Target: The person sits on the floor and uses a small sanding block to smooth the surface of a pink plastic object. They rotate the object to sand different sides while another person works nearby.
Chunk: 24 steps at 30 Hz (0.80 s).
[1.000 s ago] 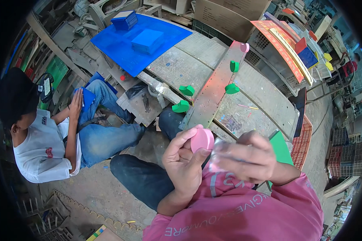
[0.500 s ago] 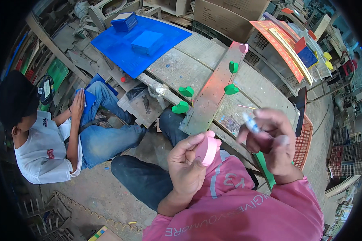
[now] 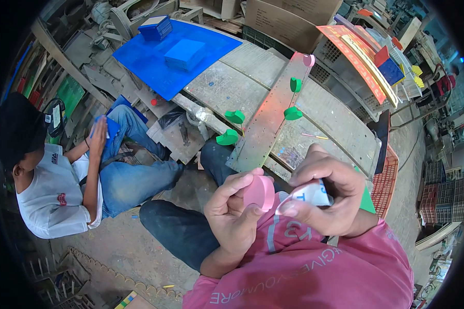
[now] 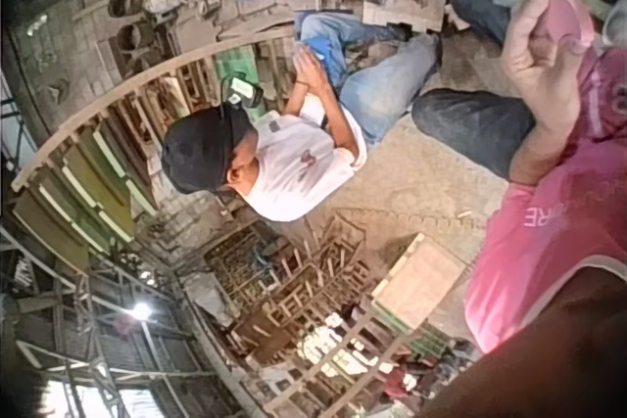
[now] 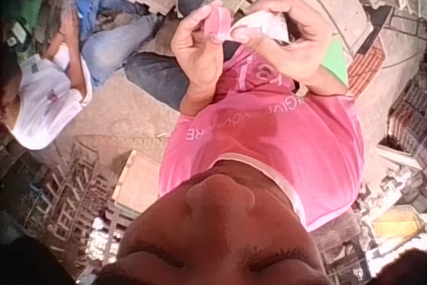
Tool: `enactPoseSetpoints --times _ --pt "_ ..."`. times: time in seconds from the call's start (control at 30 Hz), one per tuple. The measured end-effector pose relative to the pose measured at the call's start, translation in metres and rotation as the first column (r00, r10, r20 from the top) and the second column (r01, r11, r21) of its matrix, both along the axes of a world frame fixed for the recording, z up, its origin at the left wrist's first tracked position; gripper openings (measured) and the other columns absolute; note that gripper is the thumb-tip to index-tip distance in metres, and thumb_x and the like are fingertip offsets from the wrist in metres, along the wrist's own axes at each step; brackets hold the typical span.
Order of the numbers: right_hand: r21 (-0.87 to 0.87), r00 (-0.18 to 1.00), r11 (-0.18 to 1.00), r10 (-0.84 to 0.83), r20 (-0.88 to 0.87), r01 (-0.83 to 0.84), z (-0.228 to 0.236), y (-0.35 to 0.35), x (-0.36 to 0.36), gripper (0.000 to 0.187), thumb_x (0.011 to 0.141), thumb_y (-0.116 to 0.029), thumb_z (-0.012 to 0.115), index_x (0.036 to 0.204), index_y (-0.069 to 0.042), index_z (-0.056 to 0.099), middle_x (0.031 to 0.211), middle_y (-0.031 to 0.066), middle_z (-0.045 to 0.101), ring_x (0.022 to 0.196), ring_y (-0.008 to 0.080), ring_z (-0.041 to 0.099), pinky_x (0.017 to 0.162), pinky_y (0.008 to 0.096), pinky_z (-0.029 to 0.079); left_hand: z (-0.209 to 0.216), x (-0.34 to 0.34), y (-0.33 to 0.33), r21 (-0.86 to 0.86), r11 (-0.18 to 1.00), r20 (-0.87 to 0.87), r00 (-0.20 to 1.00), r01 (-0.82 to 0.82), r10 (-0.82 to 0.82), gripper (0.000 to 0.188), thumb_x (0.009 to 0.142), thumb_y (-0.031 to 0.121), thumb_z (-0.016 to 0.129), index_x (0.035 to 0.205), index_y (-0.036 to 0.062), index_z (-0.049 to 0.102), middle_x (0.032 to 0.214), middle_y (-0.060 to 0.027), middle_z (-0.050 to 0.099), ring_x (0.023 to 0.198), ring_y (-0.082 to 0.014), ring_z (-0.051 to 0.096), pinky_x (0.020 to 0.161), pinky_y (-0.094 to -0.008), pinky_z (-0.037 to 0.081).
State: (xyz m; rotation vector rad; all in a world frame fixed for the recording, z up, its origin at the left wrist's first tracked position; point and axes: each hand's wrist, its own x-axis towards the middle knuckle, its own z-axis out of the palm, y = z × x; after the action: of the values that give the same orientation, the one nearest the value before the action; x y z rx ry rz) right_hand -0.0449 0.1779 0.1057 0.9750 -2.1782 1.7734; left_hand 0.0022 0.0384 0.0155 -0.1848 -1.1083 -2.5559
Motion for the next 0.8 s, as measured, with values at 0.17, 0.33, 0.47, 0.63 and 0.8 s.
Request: enactPoseSetpoints --times 0.17,0.33,0.47,0.63,0.8 --pt "0.059 0.990 0.994 -0.080 -0.115 0.087 -0.004 -0.013 0.001 0.025 0.062 -0.007 0.082 0.079 -0.001 0.064 0.066 0.0055 0.061 0.058 0.0129 0.052 0.055 0.0238 0.038 -0.004 0.001 -0.001 -0.031 0.999 0.028 1.000 -0.011 0.012 0.040 0.080 0.004 0.066 0.116 -0.0025 0.051 0.116 -0.0200 0.056 0.099 -0.0254 0.061 0.087 -0.0357 0.052" --pt "0.099 0.986 0.985 -0.133 -0.097 0.143 -0.009 -0.011 -0.008 0.025 0.063 -0.008 0.082 0.078 -0.002 0.064 0.067 0.0054 0.061 0.058 0.0131 0.054 0.054 0.0240 0.038 -0.003 -0.006 0.001 -0.067 0.996 0.050 0.997 -0.050 0.054 0.038 0.080 0.002 0.066 0.115 -0.0033 0.052 0.117 -0.0201 0.056 0.099 -0.0252 0.061 0.090 -0.0366 0.049" --pt "0.070 0.980 0.979 -0.186 -0.067 0.191 -0.009 -0.007 -0.010 0.024 0.063 -0.008 0.081 0.078 -0.002 0.064 0.066 0.0055 0.060 0.058 0.0138 0.054 0.054 0.0238 0.038 -0.001 -0.006 -0.001 0.001 1.000 0.010 1.000 -0.029 0.029 0.043 0.077 0.001 0.071 0.115 -0.0051 0.053 0.115 -0.0193 0.056 0.103 -0.0204 0.058 0.088 -0.0304 0.047" --pt "0.128 0.988 0.988 -0.064 -0.139 0.082 -0.004 -0.011 -0.007 0.025 0.063 -0.008 0.082 0.078 -0.002 0.063 0.068 0.0058 0.060 0.059 0.0133 0.052 0.055 0.0236 0.037 -0.003 -0.003 -0.001 0.010 1.000 0.053 0.998 -0.020 0.019 0.042 0.077 0.001 0.070 0.115 -0.0051 0.053 0.116 -0.0196 0.056 0.102 -0.0202 0.058 0.088 -0.0304 0.047" --pt "0.097 0.999 0.994 -0.042 -0.005 0.042 -0.010 -0.006 -0.009 0.025 0.065 -0.006 0.080 0.079 -0.001 0.061 0.071 0.0057 0.060 0.062 0.0112 0.049 0.057 0.0246 0.035 -0.001 -0.006 0.001 0.001 1.000 0.028 1.000 -0.008 0.008 0.042 0.077 0.002 0.070 0.115 -0.0057 0.053 0.115 -0.0205 0.056 0.103 -0.0215 0.058 0.088 -0.0308 0.047"
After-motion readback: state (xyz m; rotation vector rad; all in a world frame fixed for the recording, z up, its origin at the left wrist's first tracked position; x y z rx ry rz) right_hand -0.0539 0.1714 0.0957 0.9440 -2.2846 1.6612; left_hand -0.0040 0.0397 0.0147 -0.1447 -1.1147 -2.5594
